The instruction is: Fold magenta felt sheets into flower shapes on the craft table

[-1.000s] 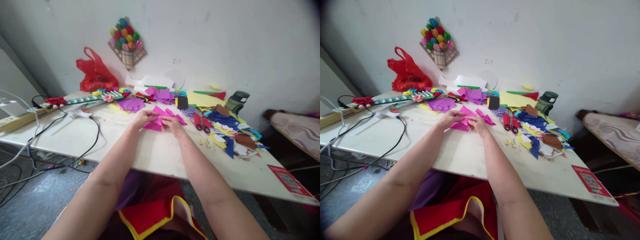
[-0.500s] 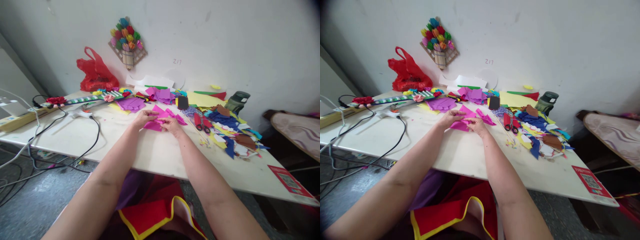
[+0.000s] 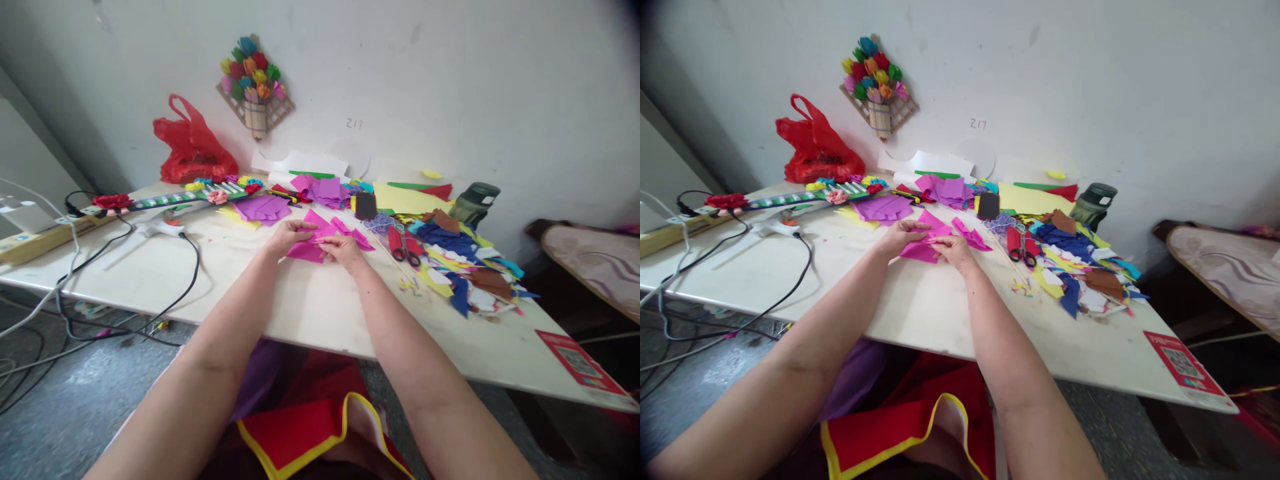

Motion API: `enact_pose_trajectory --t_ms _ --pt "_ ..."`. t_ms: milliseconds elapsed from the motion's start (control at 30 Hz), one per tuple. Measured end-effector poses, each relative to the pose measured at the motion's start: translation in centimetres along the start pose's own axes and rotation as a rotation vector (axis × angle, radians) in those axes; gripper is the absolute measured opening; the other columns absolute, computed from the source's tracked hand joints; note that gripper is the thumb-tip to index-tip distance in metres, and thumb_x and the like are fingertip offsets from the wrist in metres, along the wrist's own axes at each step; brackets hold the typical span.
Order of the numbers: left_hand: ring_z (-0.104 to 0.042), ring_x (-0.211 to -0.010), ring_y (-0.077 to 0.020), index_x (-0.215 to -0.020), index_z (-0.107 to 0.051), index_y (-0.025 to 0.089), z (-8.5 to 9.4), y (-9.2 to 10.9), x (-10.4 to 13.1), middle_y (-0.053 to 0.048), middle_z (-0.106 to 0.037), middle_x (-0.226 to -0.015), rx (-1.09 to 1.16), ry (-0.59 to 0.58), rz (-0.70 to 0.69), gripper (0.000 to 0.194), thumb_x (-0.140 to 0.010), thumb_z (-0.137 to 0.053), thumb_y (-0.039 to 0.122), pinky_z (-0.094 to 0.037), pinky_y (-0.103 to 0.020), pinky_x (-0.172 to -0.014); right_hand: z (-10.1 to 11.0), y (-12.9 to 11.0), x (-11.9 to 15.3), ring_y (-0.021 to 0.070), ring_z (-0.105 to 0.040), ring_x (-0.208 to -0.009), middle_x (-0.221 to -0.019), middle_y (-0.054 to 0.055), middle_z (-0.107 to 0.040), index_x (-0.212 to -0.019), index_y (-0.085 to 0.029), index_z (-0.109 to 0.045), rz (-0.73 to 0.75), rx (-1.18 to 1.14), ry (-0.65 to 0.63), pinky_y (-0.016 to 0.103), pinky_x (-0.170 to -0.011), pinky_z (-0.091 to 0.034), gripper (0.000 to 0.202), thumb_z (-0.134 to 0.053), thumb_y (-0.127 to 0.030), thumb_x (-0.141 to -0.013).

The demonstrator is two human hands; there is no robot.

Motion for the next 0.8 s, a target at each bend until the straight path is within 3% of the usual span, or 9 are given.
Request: enact_pose_trajectory --t_ms 467,633,700,800 --pt "-0.060 -0.067 -0.0127 -0.096 -0.074 0.012 0.0 0.2 0.1 -0.006 -0.071 -0.083 0.010 0.010 -0.019 0.046 -0.053 -0.081 0.029 -0.047 -0.027 -0.071 0.2 0.3 -0.2 0.0181 -0.064 -0.055 -0.060 0.003 -0.066 -0.079 -0.017 -0.072 -0.004 0.007 0.031 0.027 -0.046 -0.046 0.024 -0.073 -0.036 -0.063" --pt "-0.062 -0.068 -0.0132 -0.095 -0.074 0.012 -0.2 0.2 0.2 -0.006 -0.072 -0.081 -0.016 -0.010 0.003 0.045 -0.054 -0.081 0.028 -0.049 -0.028 -0.073 0.6 0.8 -0.5 0.0186 -0.065 -0.058 -0.064 0.003 -0.066 -0.079 -0.018 -0.071 -0.017 0.029 0.096 0.028 -0.049 -0.049 0.022 -0.071 -0.036 -0.066" --pt "-0.063 -0.069 -0.0141 -0.096 -0.074 0.012 -0.3 0.1 0.2 -0.007 -0.072 -0.082 -0.018 -0.025 0.010 0.045 -0.054 -0.082 0.028 -0.049 -0.029 -0.073 0.9 1.0 -0.9 0.0214 -0.067 -0.070 -0.075 0.006 -0.069 -0.078 -0.018 -0.071 0.012 0.063 0.147 0.032 -0.056 -0.053 0.019 -0.070 -0.035 -0.067" --pt "-0.063 -0.068 -0.0143 -0.097 -0.074 0.011 -0.3 -0.1 0.0 -0.008 -0.072 -0.082 -0.031 -0.032 0.021 0.046 -0.055 -0.081 0.029 -0.049 -0.028 -0.071 1.2 0.8 -1.2 0.0262 -0.060 -0.110 -0.116 0.010 -0.064 -0.073 -0.020 -0.070 0.164 0.127 0.213 0.038 -0.080 -0.054 0.010 -0.071 -0.027 -0.067"
Point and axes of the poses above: each hand's wrist, its own x-axis away from the middle knuckle, its own z-axis out of the back of the hand, y = z × x, the point moved 4 cm from there along -x, towards the middle knuckle
